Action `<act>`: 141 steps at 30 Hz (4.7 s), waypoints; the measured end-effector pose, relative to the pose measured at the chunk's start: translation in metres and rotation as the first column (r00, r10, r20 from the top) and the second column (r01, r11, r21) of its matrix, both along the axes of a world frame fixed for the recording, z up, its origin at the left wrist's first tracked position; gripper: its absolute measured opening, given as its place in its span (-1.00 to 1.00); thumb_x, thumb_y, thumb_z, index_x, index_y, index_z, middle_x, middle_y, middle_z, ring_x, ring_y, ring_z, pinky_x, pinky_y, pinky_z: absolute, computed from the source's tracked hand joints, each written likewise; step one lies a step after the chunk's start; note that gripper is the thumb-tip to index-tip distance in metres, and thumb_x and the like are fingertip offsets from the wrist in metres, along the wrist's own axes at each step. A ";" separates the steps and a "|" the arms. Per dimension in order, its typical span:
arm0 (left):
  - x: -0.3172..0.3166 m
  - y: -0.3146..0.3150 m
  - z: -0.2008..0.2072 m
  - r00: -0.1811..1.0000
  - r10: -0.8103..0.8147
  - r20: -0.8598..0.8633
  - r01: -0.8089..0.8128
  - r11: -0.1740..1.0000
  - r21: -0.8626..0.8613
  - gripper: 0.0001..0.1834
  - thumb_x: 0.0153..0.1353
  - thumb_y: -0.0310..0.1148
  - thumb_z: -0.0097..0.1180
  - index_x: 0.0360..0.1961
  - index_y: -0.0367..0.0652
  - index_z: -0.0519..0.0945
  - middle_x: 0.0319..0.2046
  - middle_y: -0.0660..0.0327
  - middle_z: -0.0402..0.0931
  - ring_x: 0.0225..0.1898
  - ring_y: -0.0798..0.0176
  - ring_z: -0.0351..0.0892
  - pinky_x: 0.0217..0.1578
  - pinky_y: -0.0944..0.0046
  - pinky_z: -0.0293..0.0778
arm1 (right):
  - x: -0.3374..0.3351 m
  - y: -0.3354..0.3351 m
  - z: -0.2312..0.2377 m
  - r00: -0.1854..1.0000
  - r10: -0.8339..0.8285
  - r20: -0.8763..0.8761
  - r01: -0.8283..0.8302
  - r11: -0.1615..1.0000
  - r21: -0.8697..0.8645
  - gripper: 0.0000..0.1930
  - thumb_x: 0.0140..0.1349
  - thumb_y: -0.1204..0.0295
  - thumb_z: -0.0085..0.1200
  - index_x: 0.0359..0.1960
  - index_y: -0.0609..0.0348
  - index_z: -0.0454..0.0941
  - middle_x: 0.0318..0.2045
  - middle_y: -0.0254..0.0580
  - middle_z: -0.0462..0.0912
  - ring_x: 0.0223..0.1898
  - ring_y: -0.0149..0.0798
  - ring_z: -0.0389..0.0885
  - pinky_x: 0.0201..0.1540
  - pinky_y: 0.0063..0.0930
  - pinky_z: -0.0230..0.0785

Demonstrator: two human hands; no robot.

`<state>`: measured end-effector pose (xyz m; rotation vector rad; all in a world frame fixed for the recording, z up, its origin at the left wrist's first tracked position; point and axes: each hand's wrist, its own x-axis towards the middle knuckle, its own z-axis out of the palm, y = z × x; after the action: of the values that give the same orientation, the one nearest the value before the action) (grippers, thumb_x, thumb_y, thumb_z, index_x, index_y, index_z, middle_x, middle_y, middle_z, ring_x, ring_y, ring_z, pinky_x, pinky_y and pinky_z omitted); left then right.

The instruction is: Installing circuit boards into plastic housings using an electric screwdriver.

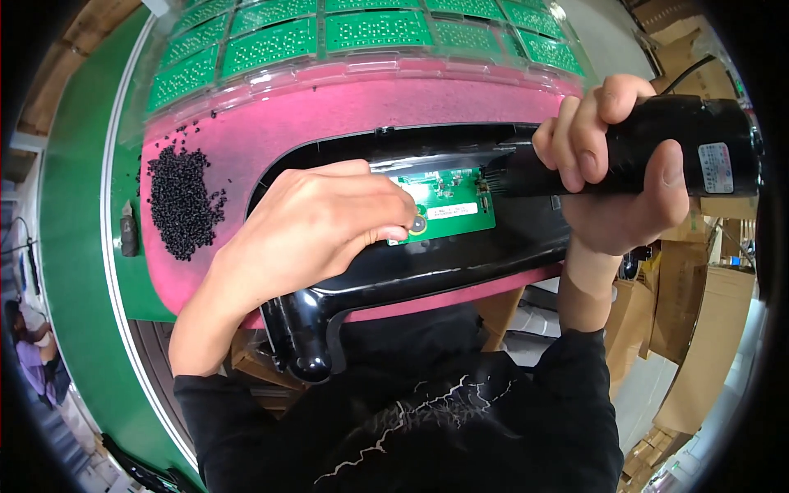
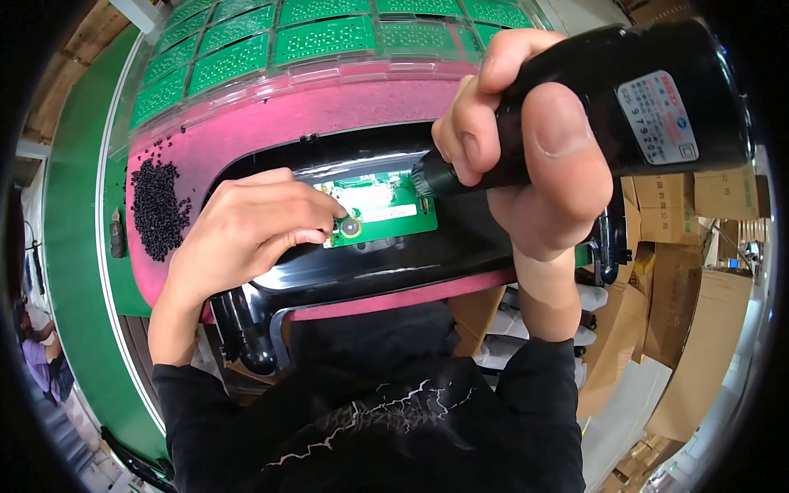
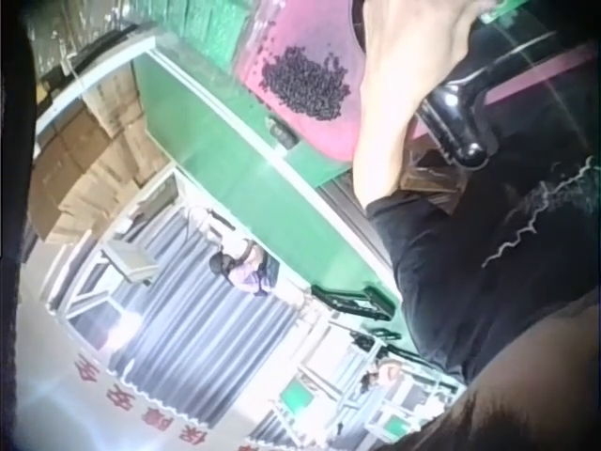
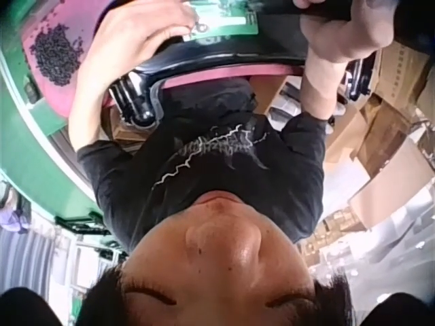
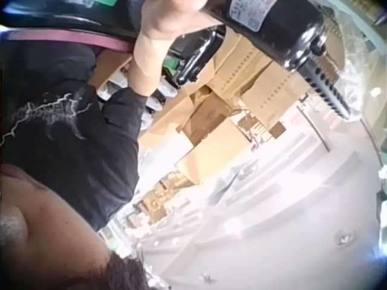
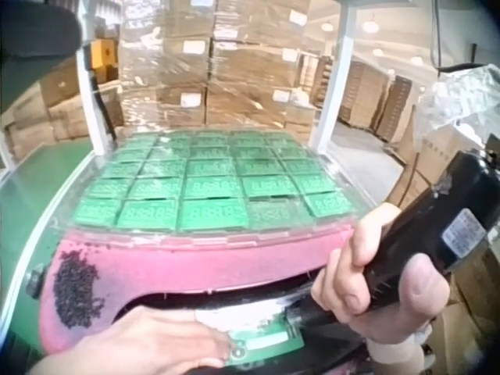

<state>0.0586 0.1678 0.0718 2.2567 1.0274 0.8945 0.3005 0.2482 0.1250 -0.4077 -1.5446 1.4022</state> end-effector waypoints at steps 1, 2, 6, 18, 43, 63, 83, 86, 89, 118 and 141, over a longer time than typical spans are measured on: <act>0.000 -0.001 -0.001 1.000 0.005 -0.019 -0.005 1.000 -0.014 -0.90 0.10 -0.40 0.29 -0.40 -0.16 0.62 -0.27 0.23 0.69 -0.37 0.16 0.59 -0.38 0.21 0.53 | -0.001 0.000 0.000 1.000 0.002 0.018 -0.002 1.000 0.005 -0.49 0.23 -0.07 0.03 -0.17 0.20 0.39 -0.60 -0.42 0.38 -0.62 -0.48 0.28 -0.44 -0.49 0.19; 0.000 -0.001 -0.002 1.000 0.005 -0.020 -0.005 1.000 -0.015 -0.90 0.10 -0.40 0.29 -0.40 -0.16 0.62 -0.27 0.23 0.69 -0.37 0.16 0.59 -0.38 0.21 0.53 | -0.001 0.000 0.000 1.000 0.002 0.018 -0.002 1.000 0.003 -0.49 0.23 -0.07 0.03 -0.17 0.20 0.39 -0.60 -0.42 0.38 -0.62 -0.48 0.28 -0.44 -0.49 0.19; 0.001 -0.002 -0.002 0.997 0.020 -0.069 -0.025 0.998 -0.065 -0.90 0.10 -0.44 0.28 -0.41 -0.23 0.61 -0.27 0.20 0.70 -0.33 0.09 0.65 -0.36 0.18 0.57 | -0.002 0.000 0.001 1.000 0.003 0.028 -0.003 1.000 -0.002 -0.49 0.22 -0.08 0.02 -0.19 0.19 0.38 -0.61 -0.43 0.37 -0.63 -0.49 0.27 -0.45 -0.49 0.18; 0.003 -0.004 0.002 0.992 0.071 -0.101 -0.084 0.987 -0.137 -0.90 0.12 -0.47 0.26 -0.38 -0.29 0.63 -0.30 0.13 0.70 -0.32 0.01 0.70 -0.37 0.17 0.59 | -0.012 0.003 -0.010 0.999 -0.021 0.039 0.022 1.000 -0.004 -0.51 0.25 -0.05 -0.04 -0.17 0.20 0.39 -0.61 -0.44 0.35 -0.63 -0.51 0.24 -0.45 -0.51 0.14; -0.007 -0.008 0.004 0.991 0.128 -0.036 -0.119 0.975 0.187 -0.80 0.04 -0.36 0.36 -0.42 -0.23 0.58 -0.47 0.15 0.59 -0.50 0.04 0.60 -0.53 0.17 0.50 | -0.037 -0.033 0.019 0.902 0.197 -0.385 -0.212 0.977 0.006 -0.52 -0.01 0.05 0.31 -0.22 0.03 0.36 -0.60 -0.53 0.49 -0.63 -0.56 0.44 -0.43 -0.63 0.28; -0.010 -0.011 -0.002 0.928 0.371 -0.043 -0.373 0.926 -0.057 -0.89 0.21 -0.46 0.18 -0.32 -0.31 0.58 -0.44 -0.02 0.56 -0.36 -0.18 0.58 -0.35 -0.01 0.47 | -0.067 -0.024 -0.002 0.991 0.130 0.008 -0.129 0.989 -0.067 -0.48 0.18 -0.13 0.04 -0.25 0.13 0.34 -0.61 -0.45 0.37 -0.63 -0.50 0.27 -0.48 -0.52 0.17; -0.008 -0.009 0.002 0.951 0.307 -0.040 -0.310 0.948 -0.080 -0.85 0.10 -0.39 0.25 -0.38 -0.28 0.66 -0.46 -0.04 0.62 -0.32 -0.15 0.64 -0.32 -0.04 0.54 | -0.077 -0.002 -0.003 0.951 0.306 0.055 -0.308 0.951 0.037 -0.52 0.26 -0.02 -0.02 -0.20 0.23 0.37 -0.68 -0.41 0.30 -0.69 -0.48 0.22 -0.58 -0.54 0.12; -0.007 -0.010 0.003 0.950 0.309 -0.053 -0.312 0.947 -0.078 -0.85 0.10 -0.38 0.26 -0.38 -0.27 0.67 -0.46 -0.03 0.62 -0.32 -0.14 0.64 -0.32 -0.04 0.54 | -0.077 -0.001 -0.005 0.953 0.297 0.061 -0.300 0.953 0.041 -0.52 0.26 -0.03 -0.03 -0.19 0.23 0.37 -0.67 -0.40 0.31 -0.67 -0.48 0.25 -0.57 -0.54 0.13; -0.009 -0.011 0.004 0.957 0.286 -0.057 -0.290 0.952 -0.099 -0.86 0.12 -0.40 0.28 -0.35 -0.26 0.68 -0.43 0.01 0.63 -0.35 -0.10 0.63 -0.29 0.07 0.51 | -0.071 -0.016 -0.002 0.983 0.176 0.050 -0.177 0.984 0.017 -0.50 0.26 -0.04 -0.02 -0.17 0.23 0.38 -0.66 -0.41 0.34 -0.66 -0.47 0.27 -0.55 -0.52 0.15; -0.004 -0.004 0.000 0.971 0.229 0.062 -0.203 0.937 -0.284 -0.80 0.21 -0.52 0.19 -0.13 -0.31 0.60 -0.43 0.02 0.66 -0.40 0.20 0.69 -0.32 0.23 0.55 | -0.042 -0.051 0.002 0.993 0.112 -0.035 -0.116 0.983 -0.140 -0.42 0.11 -0.22 0.13 -0.23 0.06 0.36 -0.66 -0.51 0.40 -0.70 -0.52 0.31 -0.59 -0.59 0.21; -0.002 -0.004 0.006 0.966 0.019 0.257 -0.004 0.998 -0.059 -0.63 0.04 -0.58 0.31 -0.08 -0.25 0.56 -0.39 0.12 0.60 -0.32 0.13 0.68 -0.34 0.21 0.56 | -0.033 -0.036 0.018 0.882 0.264 -0.391 -0.284 0.959 0.008 -0.53 0.15 -0.02 0.16 -0.19 0.10 0.38 -0.55 -0.46 0.46 -0.59 -0.52 0.41 -0.38 -0.57 0.24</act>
<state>0.0564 0.1637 0.0779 2.0236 0.9357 1.1141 0.2679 0.2117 0.1431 0.0702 -1.2723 1.6277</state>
